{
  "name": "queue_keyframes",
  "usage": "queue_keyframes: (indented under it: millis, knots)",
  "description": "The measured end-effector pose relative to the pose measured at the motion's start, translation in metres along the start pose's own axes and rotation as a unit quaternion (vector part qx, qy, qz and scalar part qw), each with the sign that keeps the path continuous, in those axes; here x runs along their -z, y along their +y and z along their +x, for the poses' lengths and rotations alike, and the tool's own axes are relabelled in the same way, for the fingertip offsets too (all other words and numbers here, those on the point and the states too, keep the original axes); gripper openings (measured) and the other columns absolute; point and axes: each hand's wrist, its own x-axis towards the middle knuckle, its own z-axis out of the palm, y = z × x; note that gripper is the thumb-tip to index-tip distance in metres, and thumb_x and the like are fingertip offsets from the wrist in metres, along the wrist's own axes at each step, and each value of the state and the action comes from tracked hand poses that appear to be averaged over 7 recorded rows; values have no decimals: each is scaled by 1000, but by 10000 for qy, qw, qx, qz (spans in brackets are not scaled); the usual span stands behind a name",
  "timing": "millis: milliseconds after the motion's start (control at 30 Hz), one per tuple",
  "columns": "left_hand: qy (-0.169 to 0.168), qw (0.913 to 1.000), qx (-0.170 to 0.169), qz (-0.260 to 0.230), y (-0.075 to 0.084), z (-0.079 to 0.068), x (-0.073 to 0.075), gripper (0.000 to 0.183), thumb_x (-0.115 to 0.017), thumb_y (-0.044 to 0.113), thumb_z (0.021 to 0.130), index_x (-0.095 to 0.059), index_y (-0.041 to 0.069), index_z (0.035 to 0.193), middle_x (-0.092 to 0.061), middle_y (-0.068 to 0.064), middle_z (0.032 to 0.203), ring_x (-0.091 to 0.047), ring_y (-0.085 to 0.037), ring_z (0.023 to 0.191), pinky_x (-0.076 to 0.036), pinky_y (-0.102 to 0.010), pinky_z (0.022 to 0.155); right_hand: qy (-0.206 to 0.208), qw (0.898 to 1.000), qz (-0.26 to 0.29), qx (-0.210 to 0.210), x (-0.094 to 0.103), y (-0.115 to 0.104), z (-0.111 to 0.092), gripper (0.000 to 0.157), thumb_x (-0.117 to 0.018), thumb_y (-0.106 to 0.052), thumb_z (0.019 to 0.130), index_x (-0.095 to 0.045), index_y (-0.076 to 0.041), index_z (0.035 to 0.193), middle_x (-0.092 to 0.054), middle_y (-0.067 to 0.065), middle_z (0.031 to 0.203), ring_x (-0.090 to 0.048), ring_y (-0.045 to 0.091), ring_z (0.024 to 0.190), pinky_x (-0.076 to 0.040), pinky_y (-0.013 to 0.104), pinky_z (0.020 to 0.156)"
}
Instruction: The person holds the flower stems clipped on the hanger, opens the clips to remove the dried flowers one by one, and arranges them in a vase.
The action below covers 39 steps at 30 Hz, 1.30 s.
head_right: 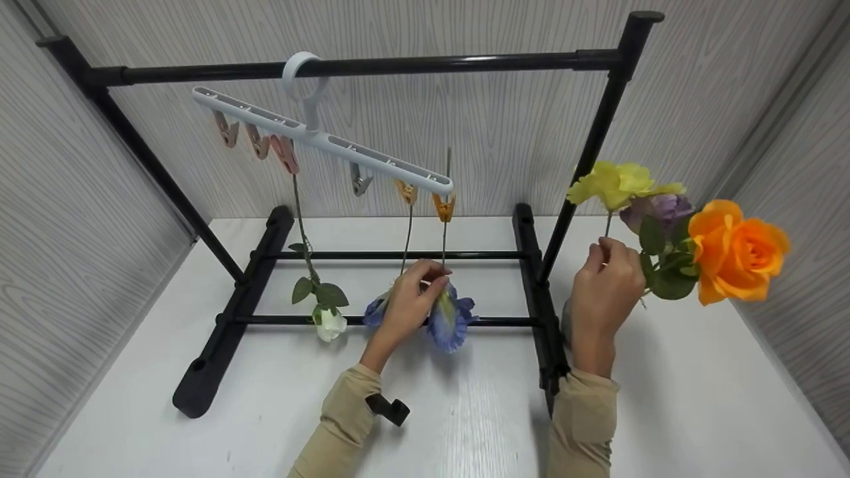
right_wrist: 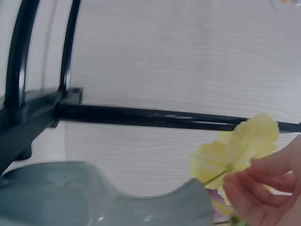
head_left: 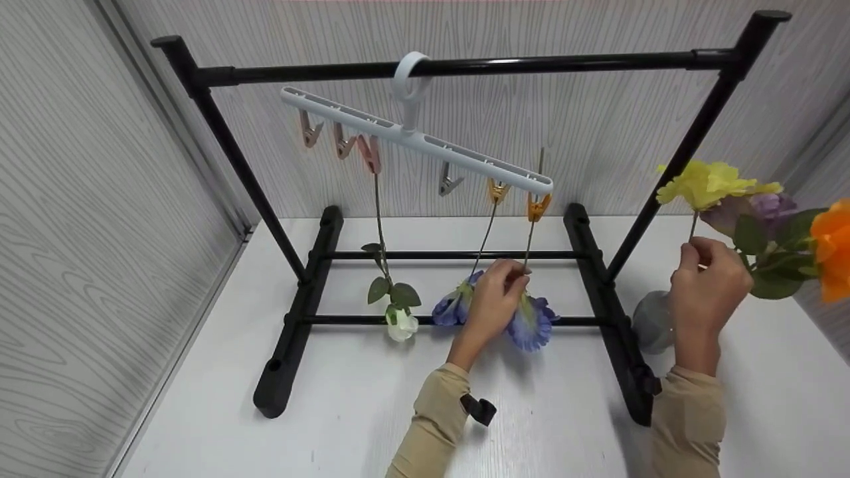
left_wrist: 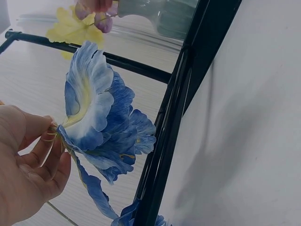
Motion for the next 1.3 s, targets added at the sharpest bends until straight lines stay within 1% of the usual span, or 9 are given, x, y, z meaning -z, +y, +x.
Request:
queue_keyframes:
  millis: [100, 133, 233, 400, 733, 900, 1033, 1167, 1300]
  knots:
    - [0, 10000, -13, 14, -1, 1, 0, 7, -66, 2, 100, -70, -1, 105, -67, -10, 102, -63, -16, 92, -52, -25, 82, -173, 9983, 524, -165, 3, -7, 0, 16, -68, -2, 97, -76, 10, 106, -75, -2, 85, -58, -9, 75, -44, 8, 68]
    - [-2, 10000, -9, 12, -1, 1, 0, 7, -66, 2, 100, -70, -1, 105, -67, -10, 102, -63, -16, 92, -52, -25, 82, -255, 9967, 728, -245, 4, -8, 0, 17, -69, -3, 97, -76, 9, 106, -73, -10, 81, -57, -13, 73, -46, 7, 67]
    - [-10, 10000, 6, -12, 0, 0, 1, 6, -67, 2, 100, -70, 0, 104, -68, -10, 101, -63, -16, 92, -52, -25, 82, -542, 9890, 1261, -555, 4, -8, 0, 18, -70, -4, 97, -76, 9, 108, -60, -32, 74, -63, -8, 69, -49, 8, 63]
    - [-99, 9999, -37, -132, 0, -1, 2, 7, -67, 7, 101, -71, 1, 104, -70, -9, 99, -64, -16, 88, -53, -25, 79, -749, 9822, 1581, -683, 8, -11, -4, 19, -68, -5, 99, -75, 10, 109, -65, -25, 76, -67, -4, 73, -53, 11, 67]
    - [-474, 9975, -149, -499, 4, -8, 6, 11, -66, 11, 103, -71, 2, 100, -73, -8, 90, -68, -15, 85, -54, -22, 74, -788, 9825, 1575, -599, 21, -42, -25, 21, -68, -8, 100, -74, 12, 104, -67, -21, 74, -68, -2, 71, -55, 14, 66]
    - [-593, 9965, -101, -585, 6, -9, 7, 13, -66, 12, 103, -73, 1, 98, -74, -7, 87, -67, -12, 80, -53, -22, 73, -892, 9839, 1508, -362, 20, -56, -34, 20, -68, -7, 100, -74, 12, 102, -67, -20, 75, -68, -1, 72, -54, 13, 67]
    - [-644, 9956, -43, -675, 7, -9, 8, 19, -65, 15, 104, -73, 1, 95, -73, -5, 82, -63, -7, 72, -51, -20, 69, -1018, 9824, 1565, -87, 17, -66, -40, 19, -67, -5, 101, -74, 12, 99, -67, -16, 76, -67, 0, 73, -55, 14, 67]
    - [-665, 9950, 22, -750, 8, -9, 9, 24, -64, 18, 105, -73, 2, 90, -71, -3, 77, -59, -3, 67, -48, -20, 64, -1258, 9748, 1840, -28, 12, -73, -45, 19, -64, -4, 102, -73, 12, 98, -69, -9, 78, -69, 3, 73, -56, 17, 67]
    - [-665, 9945, 40, -807, 9, -8, 10, 24, -65, 18, 104, -73, 3, 88, -71, -2, 75, -60, -3, 66, -47, -20, 63, -1539, 9627, 2224, -114, 7, -77, -50, 21, -62, -6, 104, -72, 13, 99, -71, -4, 79, -71, 8, 74, -58, 20, 68]
